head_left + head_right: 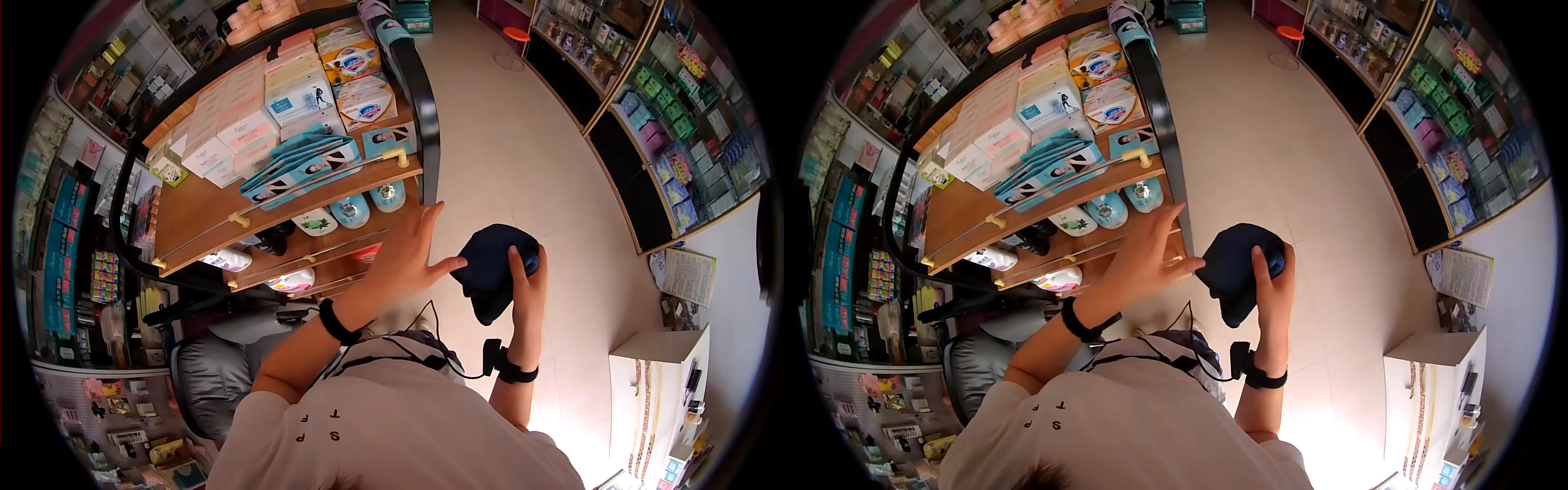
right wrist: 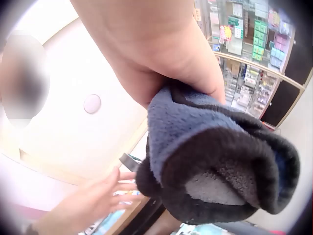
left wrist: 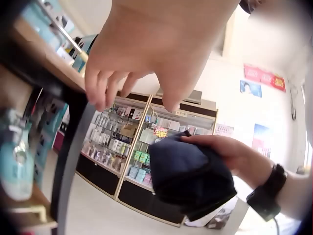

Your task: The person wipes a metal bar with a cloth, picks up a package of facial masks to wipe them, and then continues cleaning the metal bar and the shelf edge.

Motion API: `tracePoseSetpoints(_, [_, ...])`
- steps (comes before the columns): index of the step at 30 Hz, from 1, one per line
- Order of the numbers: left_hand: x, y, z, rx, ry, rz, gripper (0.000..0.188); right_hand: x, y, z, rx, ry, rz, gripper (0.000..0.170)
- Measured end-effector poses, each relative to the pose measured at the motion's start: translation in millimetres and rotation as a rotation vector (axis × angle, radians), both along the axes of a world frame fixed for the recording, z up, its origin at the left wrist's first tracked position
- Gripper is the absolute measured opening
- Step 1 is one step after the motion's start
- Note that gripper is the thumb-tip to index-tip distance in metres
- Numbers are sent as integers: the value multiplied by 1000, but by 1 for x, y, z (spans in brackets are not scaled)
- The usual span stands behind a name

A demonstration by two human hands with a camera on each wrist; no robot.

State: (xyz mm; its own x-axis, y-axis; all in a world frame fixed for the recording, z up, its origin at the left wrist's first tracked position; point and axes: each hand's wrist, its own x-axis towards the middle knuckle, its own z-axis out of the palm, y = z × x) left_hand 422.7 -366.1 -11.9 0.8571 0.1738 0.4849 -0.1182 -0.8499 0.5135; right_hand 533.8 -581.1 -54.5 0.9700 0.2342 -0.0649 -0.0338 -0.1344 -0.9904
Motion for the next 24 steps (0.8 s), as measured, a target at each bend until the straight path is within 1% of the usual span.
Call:
tracePoseSetpoints(1, [-2, -9, -14, -216, 82, -13, 49, -5, 3, 8, 70, -5, 23, 47])
tracePoseSetpoints(2, [-4, -14, -26, -223, 70, -3, 49, -9, 6, 14, 139, -12, 48, 49])
tracePoseSetpoints(3, [-7, -19, -36, -462, 174, -113, 49, -15, 11, 17, 131, -21, 55, 50])
tracePoseSetpoints(4, [-8, -21, -37, -700, 274, -227, 49, -18, 15, 21, 166, -100, 154, 52])
tracePoseSetpoints(5, [-10, -19, -36, -709, 253, -210, 49, -21, 19, 25, 202, -178, 258, 53])
tracePoseSetpoints(6, [-16, -12, -30, -668, 379, -108, 47, -24, 20, 29, 206, -164, 399, 58])
tracePoseSetpoints(7, [-23, -5, -26, -627, 504, 0, 45, -24, 22, 20, 214, -102, 539, 65])
tracePoseSetpoints(8, [-30, 1, -33, -622, 344, 38, 38, -27, 24, 15, 181, -58, 615, 67])
tracePoseSetpoints(9, [-39, 8, -37, -630, 321, 69, 38, -31, 29, 12, 145, -15, 691, 69])
tracePoseSetpoints(10, [-48, 16, -40, -604, 220, 113, 37, -34, 37, 4, 153, -46, 700, 65])
tracePoseSetpoints(11, [-57, 24, -43, -575, 120, 157, 36, -33, 40, 3, 150, -55, 737, 65])
tracePoseSetpoints(12, [-69, 30, -35, -677, 157, 199, 39, -33, 45, 6, 66, -117, 744, 60])
tracePoseSetpoints(13, [-79, 36, -30, -680, 136, 227, 39, -34, 53, 8, -16, -182, 747, 56])
tracePoseSetpoints(14, [-90, 41, -27, -734, 119, 358, 38, -35, 61, 8, 58, -267, 705, 56])
tracePoseSetpoints(15, [-100, 48, -26, -789, 104, 482, 36, -36, 68, 18, 54, -364, 644, 58])
tracePoseSetpoints(16, [-110, 56, -23, -611, 9, 462, 35, -38, 72, 24, 22, -461, 570, 58])
tracePoseSetpoints(17, [-115, 60, -22, -612, -10, 471, 35, -39, 81, 32, -2, -565, 491, 58])
tracePoseSetpoints(18, [-120, 62, -19, -484, -109, 459, 34, -43, 91, 39, 3, -582, 500, 58])
tracePoseSetpoints(19, [-124, 66, -16, -352, -207, 449, 33, -49, 103, 44, -20, -707, 382, 60])
tracePoseSetpoints(20, [-130, 71, -13, -284, -203, 444, 32, -57, 114, 48, -43, -823, 262, 63])
tracePoseSetpoints(21, [-135, 76, -6, -286, -211, 454, 32, -63, 127, 51, -40, -830, 272, 63])
tracePoseSetpoints(23, [-145, 88, 8, -19, -338, 506, 34, -73, 160, 60, 36, -1007, 123, 62])
tracePoseSetpoints(24, [-152, 94, 11, -36, -345, 534, 35, -77, 175, 62, 4, -1081, 123, 63])
